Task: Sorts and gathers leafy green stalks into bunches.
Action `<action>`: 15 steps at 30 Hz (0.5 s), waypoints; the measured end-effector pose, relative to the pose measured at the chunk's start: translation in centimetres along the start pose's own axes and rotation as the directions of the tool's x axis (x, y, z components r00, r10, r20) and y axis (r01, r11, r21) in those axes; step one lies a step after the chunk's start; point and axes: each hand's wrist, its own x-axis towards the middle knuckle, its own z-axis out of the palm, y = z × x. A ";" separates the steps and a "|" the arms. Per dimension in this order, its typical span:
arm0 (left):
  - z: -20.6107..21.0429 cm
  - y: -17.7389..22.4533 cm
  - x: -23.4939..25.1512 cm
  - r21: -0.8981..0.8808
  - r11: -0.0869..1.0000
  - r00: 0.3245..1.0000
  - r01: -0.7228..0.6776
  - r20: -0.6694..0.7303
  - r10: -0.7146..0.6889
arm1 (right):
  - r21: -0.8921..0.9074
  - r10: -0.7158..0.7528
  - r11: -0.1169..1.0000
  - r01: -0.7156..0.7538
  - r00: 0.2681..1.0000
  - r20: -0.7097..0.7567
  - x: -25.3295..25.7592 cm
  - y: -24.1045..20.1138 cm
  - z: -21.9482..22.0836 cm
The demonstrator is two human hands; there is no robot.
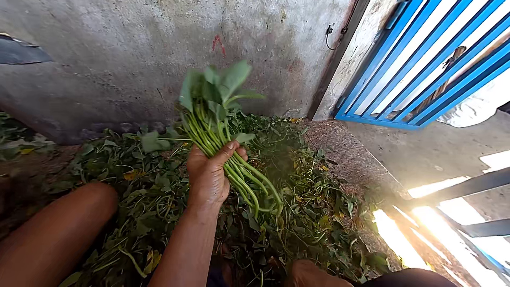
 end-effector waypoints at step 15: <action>0.1 -0.3 -0.1 -0.003 0.935 0.921 0.354 -0.172 -0.350 | 0.417 0.770 0.630 -0.655 0.458 -0.445 8.4 13.7 5.2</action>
